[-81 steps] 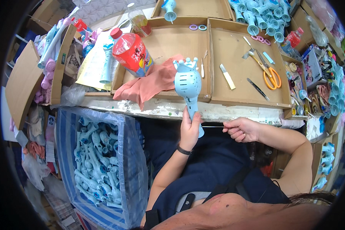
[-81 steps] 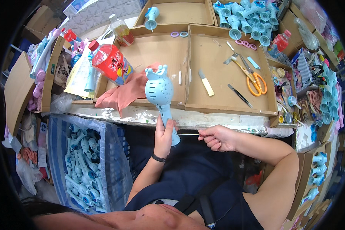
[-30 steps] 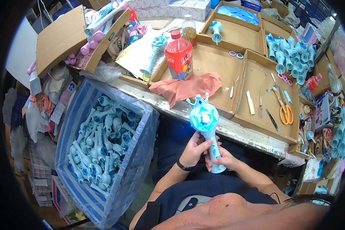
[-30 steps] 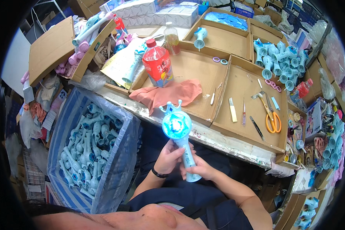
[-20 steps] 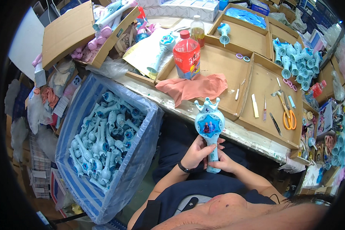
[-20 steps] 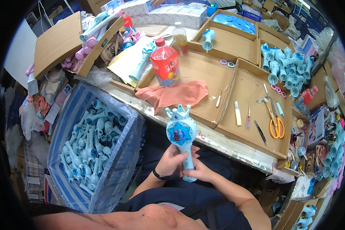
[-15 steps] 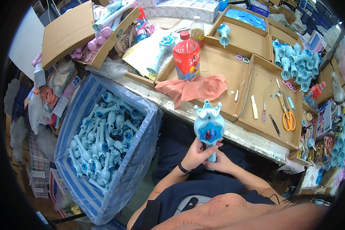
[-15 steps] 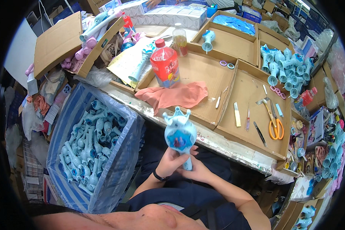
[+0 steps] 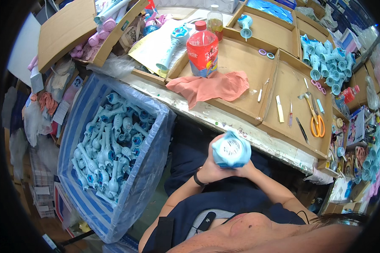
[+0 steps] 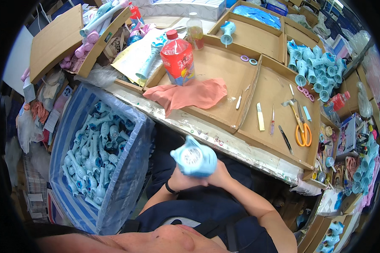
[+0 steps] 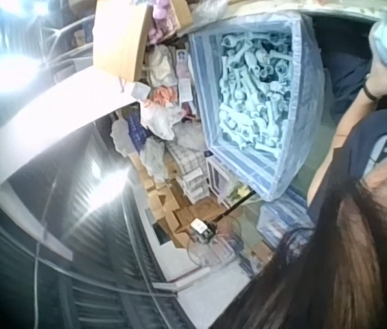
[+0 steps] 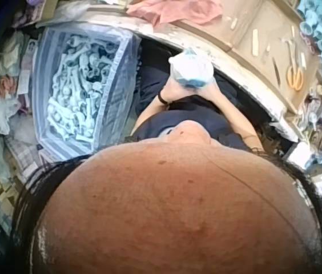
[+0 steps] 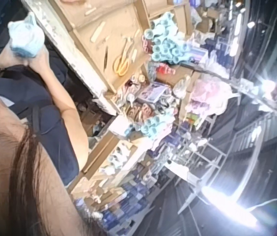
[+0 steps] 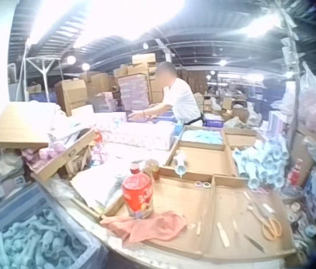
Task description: The person inserts a purple battery into a light blue toy microphone, closes the compartment, and wipes the toy with a pink cloth. The person repeats this process for several identical toys, placing each finished unit into a large bin.
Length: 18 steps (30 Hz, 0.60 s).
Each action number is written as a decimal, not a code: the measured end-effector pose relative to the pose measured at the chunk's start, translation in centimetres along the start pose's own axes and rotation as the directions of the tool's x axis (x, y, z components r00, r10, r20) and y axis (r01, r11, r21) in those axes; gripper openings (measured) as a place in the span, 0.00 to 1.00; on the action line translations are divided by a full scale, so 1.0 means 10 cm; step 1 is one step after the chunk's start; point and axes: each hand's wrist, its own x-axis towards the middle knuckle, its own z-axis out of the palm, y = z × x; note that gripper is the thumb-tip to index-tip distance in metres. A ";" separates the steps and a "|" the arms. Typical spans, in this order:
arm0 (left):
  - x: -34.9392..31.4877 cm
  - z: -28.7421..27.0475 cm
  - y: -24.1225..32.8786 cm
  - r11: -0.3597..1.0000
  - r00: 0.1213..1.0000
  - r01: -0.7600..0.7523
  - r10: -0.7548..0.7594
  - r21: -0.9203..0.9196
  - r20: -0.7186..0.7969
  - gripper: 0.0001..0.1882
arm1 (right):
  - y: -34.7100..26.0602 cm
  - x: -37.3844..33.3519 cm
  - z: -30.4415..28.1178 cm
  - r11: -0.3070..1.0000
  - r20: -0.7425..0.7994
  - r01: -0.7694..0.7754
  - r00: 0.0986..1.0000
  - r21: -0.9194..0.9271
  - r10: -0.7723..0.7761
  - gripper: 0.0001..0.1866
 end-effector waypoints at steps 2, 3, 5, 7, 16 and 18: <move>0.05 -0.04 0.00 0.847 0.987 0.136 -0.163 -0.514 -0.007 0.68 | -0.09 -0.01 -0.11 0.885 0.305 -0.287 0.936 0.365 0.178 0.18; 0.07 -0.03 0.00 0.776 0.983 0.106 -0.176 -0.622 -0.051 0.66 | -0.12 -0.02 -0.14 0.711 0.502 -0.490 0.836 0.504 0.220 0.16; 0.15 -0.05 0.00 0.497 0.988 0.090 -0.151 -0.863 0.017 0.63 | -0.13 0.00 -0.19 0.483 0.702 -0.603 0.712 0.635 -0.034 0.16; 0.23 -0.05 0.01 0.468 0.984 0.083 -0.179 -0.880 -0.003 0.57 | -0.11 0.05 -0.15 0.191 0.717 -0.692 0.659 0.696 -0.228 0.18; 0.31 -0.21 0.17 0.696 0.862 -0.042 -0.338 -0.717 -0.379 0.30 | -0.19 -0.04 -0.18 0.022 0.568 -0.575 0.813 0.818 0.128 0.31; 0.31 -0.24 0.18 0.692 0.842 -0.091 -0.330 -0.716 -0.427 0.29 | -0.28 -0.06 -0.23 0.270 0.487 -0.537 0.842 0.799 0.233 0.31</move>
